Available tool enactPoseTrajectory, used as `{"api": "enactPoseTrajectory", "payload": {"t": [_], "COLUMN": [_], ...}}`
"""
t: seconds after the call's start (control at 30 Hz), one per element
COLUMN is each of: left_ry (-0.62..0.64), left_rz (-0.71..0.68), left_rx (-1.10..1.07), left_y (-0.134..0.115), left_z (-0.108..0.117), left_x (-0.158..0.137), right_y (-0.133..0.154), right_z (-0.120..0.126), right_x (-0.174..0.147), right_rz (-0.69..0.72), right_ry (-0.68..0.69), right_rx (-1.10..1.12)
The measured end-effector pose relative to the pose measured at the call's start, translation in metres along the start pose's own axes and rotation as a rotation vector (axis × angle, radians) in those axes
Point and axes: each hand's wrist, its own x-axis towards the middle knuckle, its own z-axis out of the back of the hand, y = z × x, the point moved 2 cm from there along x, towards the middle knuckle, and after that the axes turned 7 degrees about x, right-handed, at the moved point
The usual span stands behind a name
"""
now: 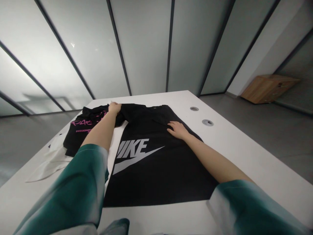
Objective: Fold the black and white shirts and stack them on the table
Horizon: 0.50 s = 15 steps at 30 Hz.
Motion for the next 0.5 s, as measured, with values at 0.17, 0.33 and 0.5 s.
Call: {"api": "enactPoseTrajectory", "payload": {"t": [0.17, 0.33, 0.5], "left_ry": [0.0, 0.006, 0.109], "left_rz": [-0.067, -0.147, -0.366], "left_rx": [0.408, 0.422, 0.429], "left_y": [-0.004, -0.033, -0.072], "left_z": [0.02, 0.018, -0.008], "left_x": [-0.01, -0.022, -0.046], "right_y": [0.002, 0.002, 0.001], "right_z": [0.0, 0.0, 0.0], "right_x": [-0.001, 0.0, 0.0], "right_rz": [0.007, 0.006, -0.003], "right_ry": [-0.011, -0.012, -0.004], "right_rx": [-0.007, -0.014, -0.009]}}
